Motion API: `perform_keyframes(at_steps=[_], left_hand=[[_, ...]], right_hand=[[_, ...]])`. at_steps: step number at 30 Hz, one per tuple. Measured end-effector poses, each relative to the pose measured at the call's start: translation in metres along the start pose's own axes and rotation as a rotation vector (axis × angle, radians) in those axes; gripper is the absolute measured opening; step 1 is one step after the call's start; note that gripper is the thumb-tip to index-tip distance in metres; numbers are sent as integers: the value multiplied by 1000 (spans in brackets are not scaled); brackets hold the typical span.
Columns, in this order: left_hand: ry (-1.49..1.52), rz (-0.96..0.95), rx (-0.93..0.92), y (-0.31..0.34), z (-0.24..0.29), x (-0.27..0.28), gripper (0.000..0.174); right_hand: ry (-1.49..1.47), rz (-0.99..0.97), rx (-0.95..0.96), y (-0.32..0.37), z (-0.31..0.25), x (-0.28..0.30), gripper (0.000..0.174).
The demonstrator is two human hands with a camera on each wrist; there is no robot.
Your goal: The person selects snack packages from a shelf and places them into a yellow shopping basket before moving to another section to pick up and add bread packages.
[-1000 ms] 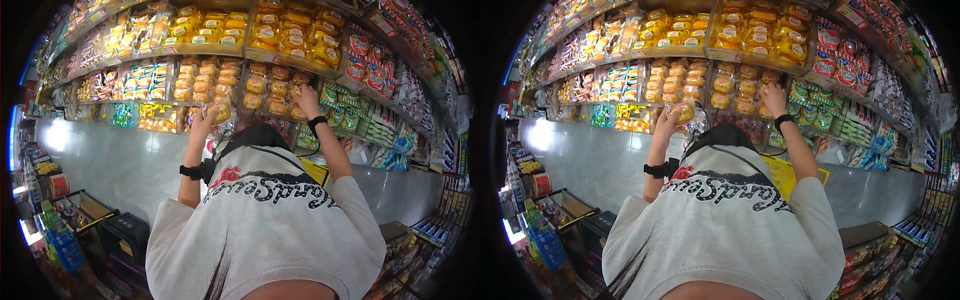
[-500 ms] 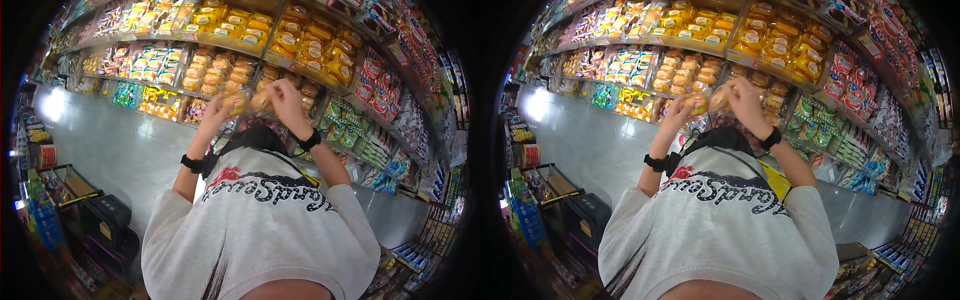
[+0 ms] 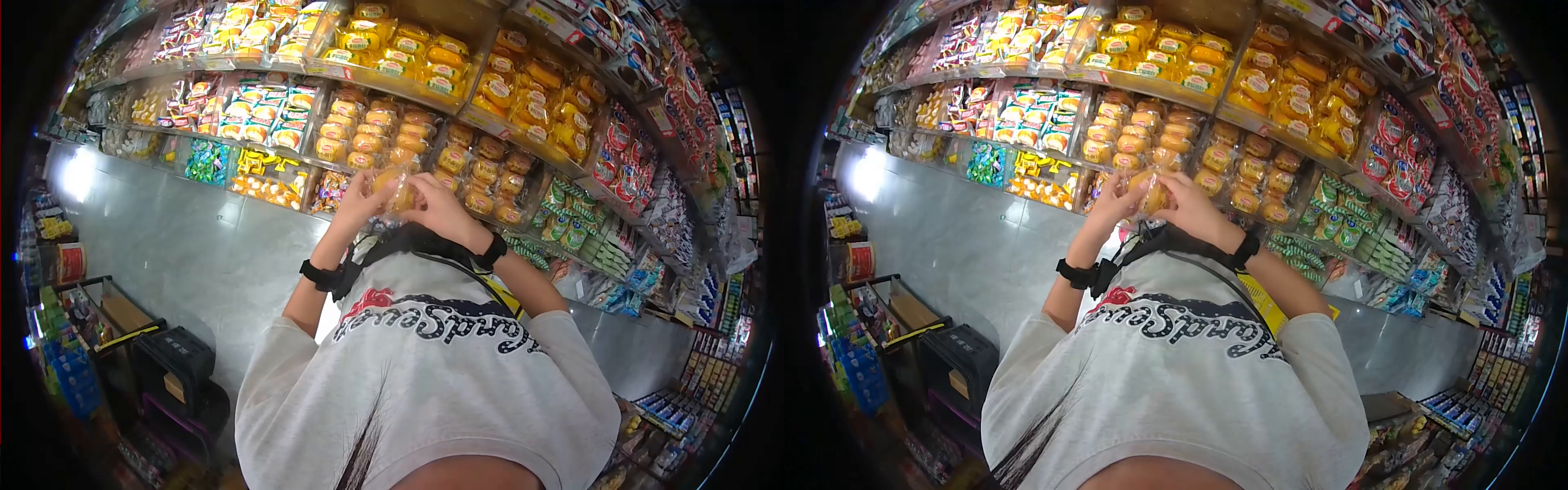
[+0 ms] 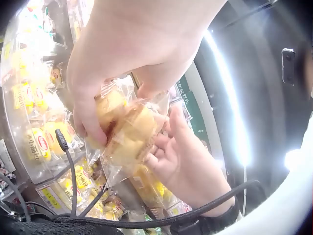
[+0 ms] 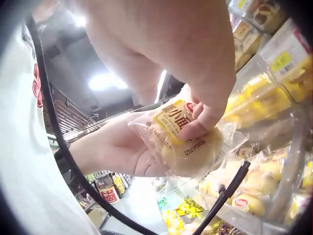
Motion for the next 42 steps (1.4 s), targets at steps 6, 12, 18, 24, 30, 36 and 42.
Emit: perform_keyframes(at_steps=[6, 12, 18, 24, 30, 36, 42], left_hand=[[433, 95, -21, -28, -19, 40, 33], [632, 278, 37, -27, -50, 117, 27], [655, 408, 129, 6, -100, 178, 35], [704, 535, 215, 43, -145, 218, 37], [691, 604, 243, 57, -162, 246, 37], [691, 601, 249, 52, -163, 258, 38], [643, 517, 286, 36, -162, 257, 37]], right_hand=[[196, 67, 119, -50, -16, -8, 52], [590, 225, 243, -123, -2, 4, 45], [953, 223, 190, -186, 40, 11, 42], [1000, 294, -94, -220, 63, 1, 33], [1047, 287, -345, -236, 85, 8, 35], [1221, 378, -80, -224, 83, 14, 34], [1064, 263, -288, -246, 119, 24, 26]])
Point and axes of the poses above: each hand's wrist, its own y-axis away from the middle knuckle, its own x-axis out of the back of the hand, z = x × y, the point moved 6 cm from there along -y, towards the middle knuckle, and after that the axes turned 14 degrees about -y, right-handed, at the moved point
